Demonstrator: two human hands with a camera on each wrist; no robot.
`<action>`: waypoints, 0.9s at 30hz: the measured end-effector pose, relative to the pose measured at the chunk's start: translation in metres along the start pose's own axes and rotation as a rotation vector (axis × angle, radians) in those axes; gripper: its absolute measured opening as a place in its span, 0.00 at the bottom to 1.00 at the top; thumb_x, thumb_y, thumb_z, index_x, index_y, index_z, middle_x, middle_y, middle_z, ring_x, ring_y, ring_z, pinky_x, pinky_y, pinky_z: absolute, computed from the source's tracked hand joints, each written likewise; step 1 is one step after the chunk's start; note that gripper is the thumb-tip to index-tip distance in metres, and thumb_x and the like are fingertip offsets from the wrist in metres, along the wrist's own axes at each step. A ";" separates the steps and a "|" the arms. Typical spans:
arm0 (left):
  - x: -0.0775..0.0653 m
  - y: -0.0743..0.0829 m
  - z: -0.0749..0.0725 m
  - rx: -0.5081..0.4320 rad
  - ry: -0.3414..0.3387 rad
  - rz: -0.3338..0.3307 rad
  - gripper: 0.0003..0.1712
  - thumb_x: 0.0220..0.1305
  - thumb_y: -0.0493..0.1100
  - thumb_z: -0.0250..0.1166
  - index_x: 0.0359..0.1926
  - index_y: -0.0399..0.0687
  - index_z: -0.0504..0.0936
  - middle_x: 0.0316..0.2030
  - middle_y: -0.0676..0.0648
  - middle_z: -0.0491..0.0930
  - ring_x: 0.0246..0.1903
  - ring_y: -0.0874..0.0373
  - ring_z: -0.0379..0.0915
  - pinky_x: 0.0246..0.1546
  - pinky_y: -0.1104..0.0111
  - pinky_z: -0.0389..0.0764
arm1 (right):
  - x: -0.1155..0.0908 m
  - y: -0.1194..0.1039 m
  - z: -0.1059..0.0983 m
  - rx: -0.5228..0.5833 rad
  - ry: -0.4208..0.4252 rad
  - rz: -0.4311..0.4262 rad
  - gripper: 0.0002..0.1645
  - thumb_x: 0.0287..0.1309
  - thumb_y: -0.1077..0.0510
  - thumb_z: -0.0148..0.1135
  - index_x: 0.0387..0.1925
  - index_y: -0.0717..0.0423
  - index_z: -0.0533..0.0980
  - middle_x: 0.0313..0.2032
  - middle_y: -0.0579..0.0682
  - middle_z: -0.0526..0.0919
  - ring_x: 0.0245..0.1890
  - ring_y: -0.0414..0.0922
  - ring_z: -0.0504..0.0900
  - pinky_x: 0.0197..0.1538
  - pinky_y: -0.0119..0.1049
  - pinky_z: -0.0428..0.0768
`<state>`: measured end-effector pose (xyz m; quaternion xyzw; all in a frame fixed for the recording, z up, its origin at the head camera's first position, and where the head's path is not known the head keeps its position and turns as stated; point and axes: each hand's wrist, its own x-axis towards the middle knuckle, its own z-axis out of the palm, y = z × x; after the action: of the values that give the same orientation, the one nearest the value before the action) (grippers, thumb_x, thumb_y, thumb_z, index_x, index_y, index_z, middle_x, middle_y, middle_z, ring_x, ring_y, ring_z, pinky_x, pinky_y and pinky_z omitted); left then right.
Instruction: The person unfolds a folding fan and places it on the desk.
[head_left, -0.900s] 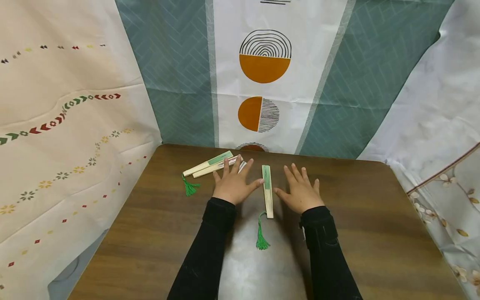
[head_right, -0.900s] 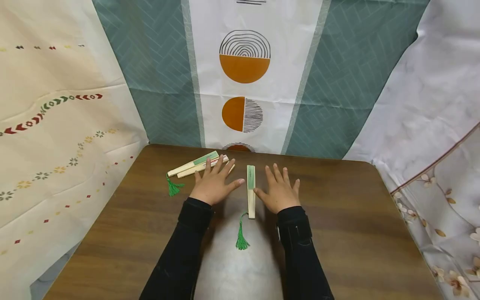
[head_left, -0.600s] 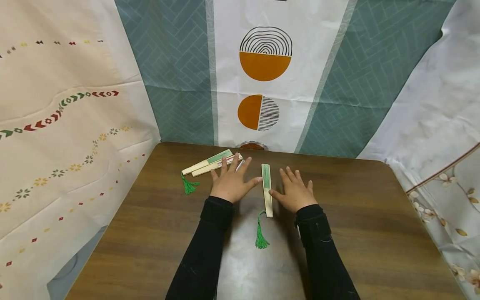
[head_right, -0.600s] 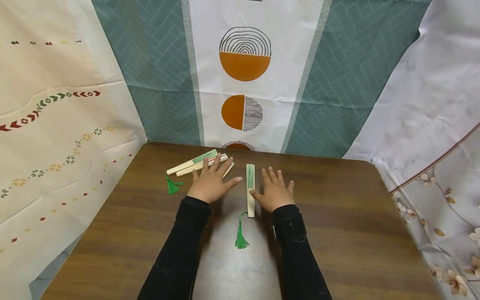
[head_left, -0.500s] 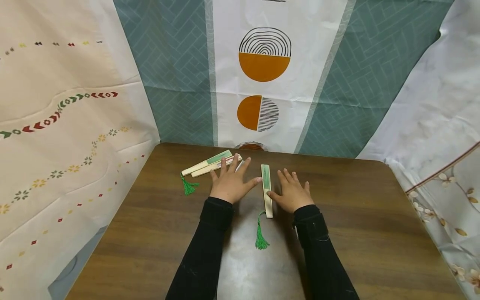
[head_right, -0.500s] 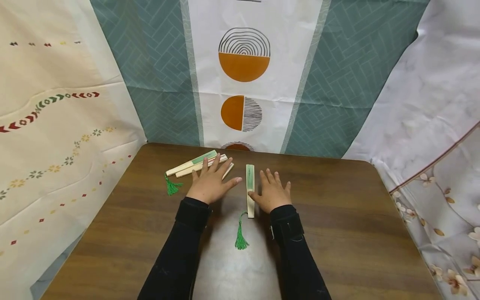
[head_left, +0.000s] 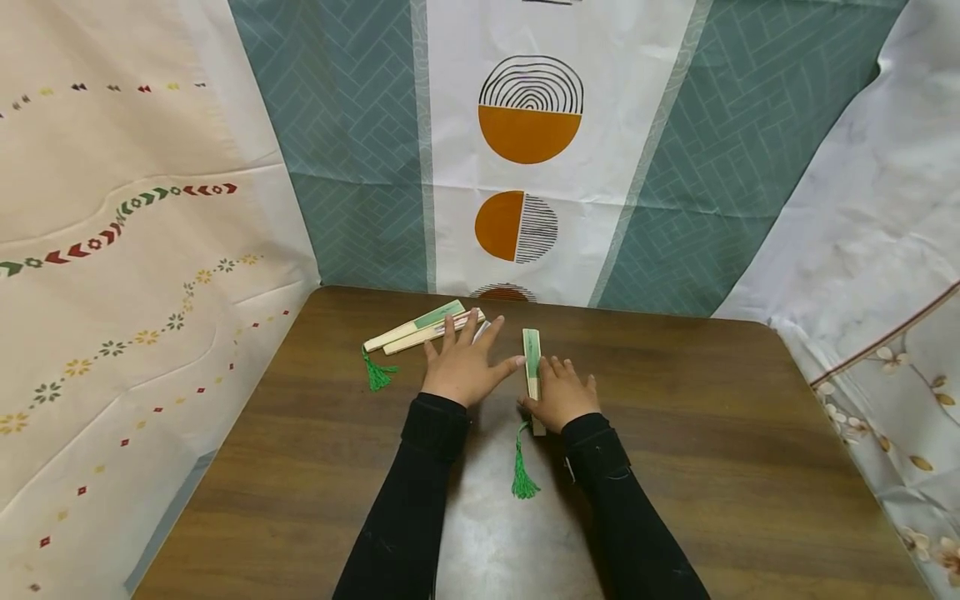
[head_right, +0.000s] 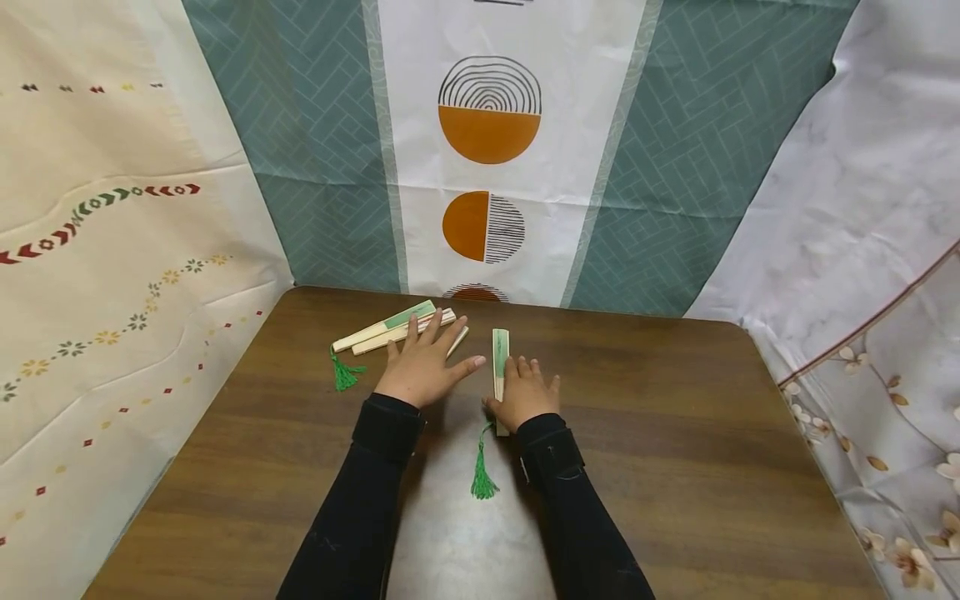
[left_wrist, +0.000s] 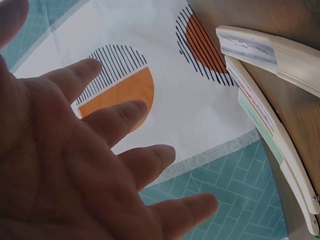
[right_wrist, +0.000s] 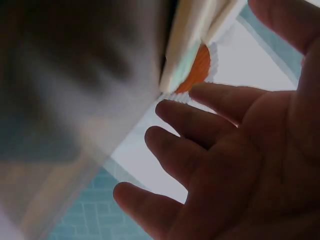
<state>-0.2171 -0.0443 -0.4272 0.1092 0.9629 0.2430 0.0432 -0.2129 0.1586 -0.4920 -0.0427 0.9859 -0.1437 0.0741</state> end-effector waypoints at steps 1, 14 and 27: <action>0.000 0.000 0.000 0.000 -0.001 0.003 0.48 0.82 0.77 0.59 0.92 0.71 0.57 0.94 0.43 0.46 0.93 0.30 0.31 0.86 0.17 0.43 | 0.002 0.000 0.004 0.008 0.005 0.004 0.53 0.76 0.37 0.72 0.87 0.61 0.64 0.86 0.66 0.67 0.88 0.69 0.63 0.85 0.83 0.60; 0.000 0.002 -0.002 -0.009 -0.015 0.006 0.48 0.81 0.78 0.59 0.92 0.72 0.57 0.94 0.43 0.47 0.93 0.31 0.30 0.85 0.17 0.43 | 0.043 0.032 0.066 -0.030 0.201 -0.059 0.32 0.74 0.50 0.77 0.70 0.63 0.81 0.65 0.63 0.91 0.61 0.62 0.93 0.62 0.64 0.92; -0.001 0.002 -0.003 -0.009 -0.029 0.005 0.48 0.82 0.77 0.58 0.92 0.72 0.56 0.94 0.43 0.46 0.93 0.31 0.30 0.85 0.17 0.44 | 0.054 0.049 0.066 0.009 0.269 -0.028 0.05 0.63 0.64 0.76 0.36 0.57 0.84 0.31 0.57 0.89 0.29 0.57 0.89 0.30 0.57 0.88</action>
<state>-0.2164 -0.0445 -0.4236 0.1146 0.9608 0.2461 0.0569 -0.2588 0.1810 -0.5756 -0.0365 0.9856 -0.1534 -0.0608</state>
